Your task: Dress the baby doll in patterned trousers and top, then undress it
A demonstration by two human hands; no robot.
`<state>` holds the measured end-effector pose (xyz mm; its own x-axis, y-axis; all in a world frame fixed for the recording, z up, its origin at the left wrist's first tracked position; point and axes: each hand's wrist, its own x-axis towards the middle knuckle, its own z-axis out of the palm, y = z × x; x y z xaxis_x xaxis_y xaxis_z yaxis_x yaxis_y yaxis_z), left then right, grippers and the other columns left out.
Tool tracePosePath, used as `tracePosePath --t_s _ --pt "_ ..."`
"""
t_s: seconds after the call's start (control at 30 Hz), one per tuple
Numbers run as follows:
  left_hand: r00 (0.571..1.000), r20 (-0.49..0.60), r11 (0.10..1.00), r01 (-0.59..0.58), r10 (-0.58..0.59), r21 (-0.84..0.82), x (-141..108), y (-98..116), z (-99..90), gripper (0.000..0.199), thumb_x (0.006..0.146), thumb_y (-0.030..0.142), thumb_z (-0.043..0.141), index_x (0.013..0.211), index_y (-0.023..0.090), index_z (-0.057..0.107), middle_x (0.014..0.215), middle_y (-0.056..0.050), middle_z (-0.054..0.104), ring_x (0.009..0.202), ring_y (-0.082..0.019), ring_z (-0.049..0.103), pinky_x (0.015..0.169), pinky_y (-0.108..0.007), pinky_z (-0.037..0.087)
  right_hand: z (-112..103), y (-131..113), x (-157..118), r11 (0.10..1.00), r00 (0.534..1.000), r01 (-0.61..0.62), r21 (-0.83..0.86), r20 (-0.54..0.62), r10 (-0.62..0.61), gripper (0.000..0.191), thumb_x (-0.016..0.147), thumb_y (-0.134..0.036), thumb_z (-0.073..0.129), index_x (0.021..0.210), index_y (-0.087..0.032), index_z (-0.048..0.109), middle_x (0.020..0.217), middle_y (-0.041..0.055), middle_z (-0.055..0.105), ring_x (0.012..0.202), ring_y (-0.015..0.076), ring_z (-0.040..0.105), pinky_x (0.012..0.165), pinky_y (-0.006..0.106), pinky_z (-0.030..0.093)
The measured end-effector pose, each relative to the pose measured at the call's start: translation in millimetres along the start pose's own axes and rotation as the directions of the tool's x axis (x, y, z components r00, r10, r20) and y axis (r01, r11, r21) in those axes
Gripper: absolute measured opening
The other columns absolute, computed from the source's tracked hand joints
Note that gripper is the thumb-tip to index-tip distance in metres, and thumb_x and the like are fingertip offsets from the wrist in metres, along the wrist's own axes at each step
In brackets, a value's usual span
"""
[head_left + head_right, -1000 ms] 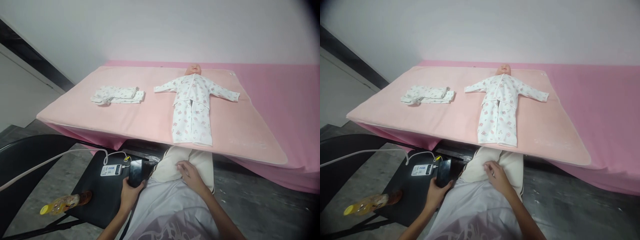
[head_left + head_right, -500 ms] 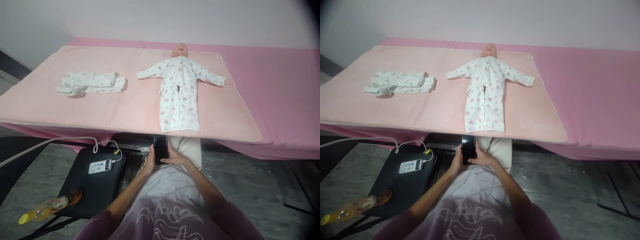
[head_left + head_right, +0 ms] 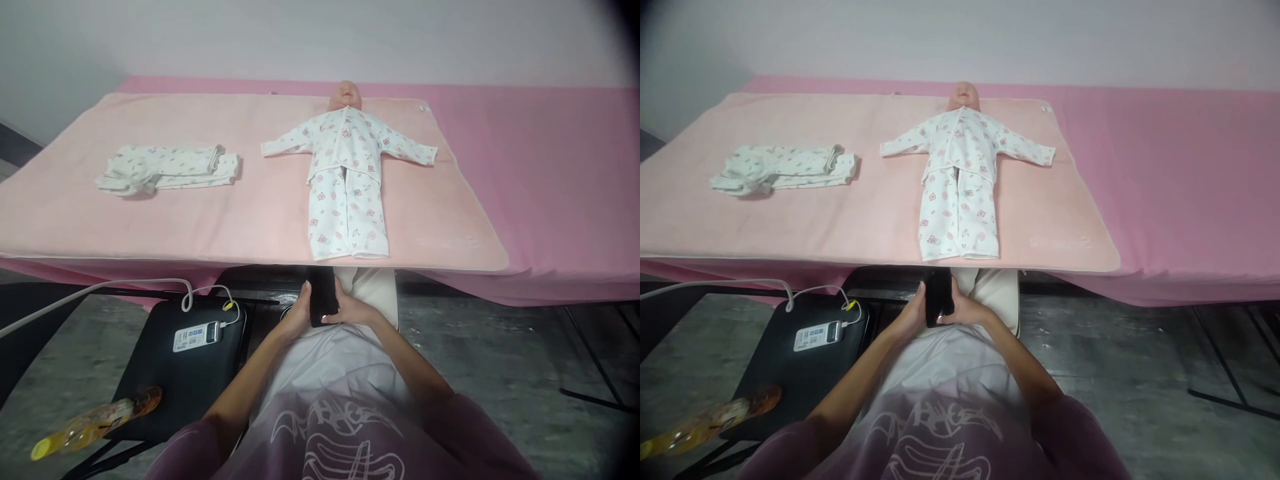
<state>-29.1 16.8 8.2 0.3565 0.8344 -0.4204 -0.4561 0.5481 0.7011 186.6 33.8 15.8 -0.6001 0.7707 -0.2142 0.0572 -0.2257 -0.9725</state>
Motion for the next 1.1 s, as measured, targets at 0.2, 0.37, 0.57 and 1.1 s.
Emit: tracePosePath --t_s 0.2,0.37,0.57,1.1 --pt "0.994 -0.107 1.0 0.031 -0.03 0.006 1.9 20.5 10.0 0.066 0.1 0.075 0.08 0.146 0.03 0.066 0.16 -0.009 0.068 0.16 -0.033 0.056 0.133 -0.05 0.049 6.1 11.7 4.8 0.978 0.994 0.086 0.191 -0.076 -0.073 0.153 0.076 -0.055 0.106 0.187 -0.034 0.004 0.177 0.0155 0.044 0.158 0.0324 0.054 0.135 0.051 0.046" --pt "0.998 -0.004 0.995 -0.066 0.066 -0.072 -5.2 19.2 20.2 0.067 0.102 0.066 0.079 0.157 0.029 0.068 0.164 -0.01 0.066 0.163 -0.035 0.052 0.137 -0.052 0.044 15.3 16.3 2.1 0.941 0.985 0.04 0.337 -0.17 0.019 0.146 0.073 -0.056 0.107 0.186 -0.036 0.015 0.173 0.0132 0.052 0.158 0.0322 0.056 0.139 0.052 0.041" --pt "1.0 0.026 0.986 0.002 0.003 -0.165 -13.9 8.1 29.2 0.078 0.104 0.062 0.078 0.175 0.042 0.052 0.17 -0.007 0.062 0.161 -0.036 0.056 0.134 -0.056 0.047 17.7 15.3 -3.3 0.945 0.976 0.068 0.321 -0.217 0.003 0.141 0.078 -0.058 0.102 0.187 -0.037 0.016 0.173 0.0116 0.054 0.16 0.0331 0.055 0.141 0.053 0.039" --pt "0.998 0.057 0.974 0.016 -0.003 -0.226 21.4 -4.0 9.6 0.072 0.101 0.049 0.088 0.167 0.041 0.06 0.173 -0.005 0.06 0.164 -0.034 0.051 0.133 -0.054 0.047 -4.6 20.1 0.5 0.934 0.974 0.121 0.336 -0.224 -0.046 0.139 0.081 -0.05 0.102 0.187 -0.036 0.014 0.184 0.0115 0.041 0.175 0.034 0.034 0.146 0.055 0.027"
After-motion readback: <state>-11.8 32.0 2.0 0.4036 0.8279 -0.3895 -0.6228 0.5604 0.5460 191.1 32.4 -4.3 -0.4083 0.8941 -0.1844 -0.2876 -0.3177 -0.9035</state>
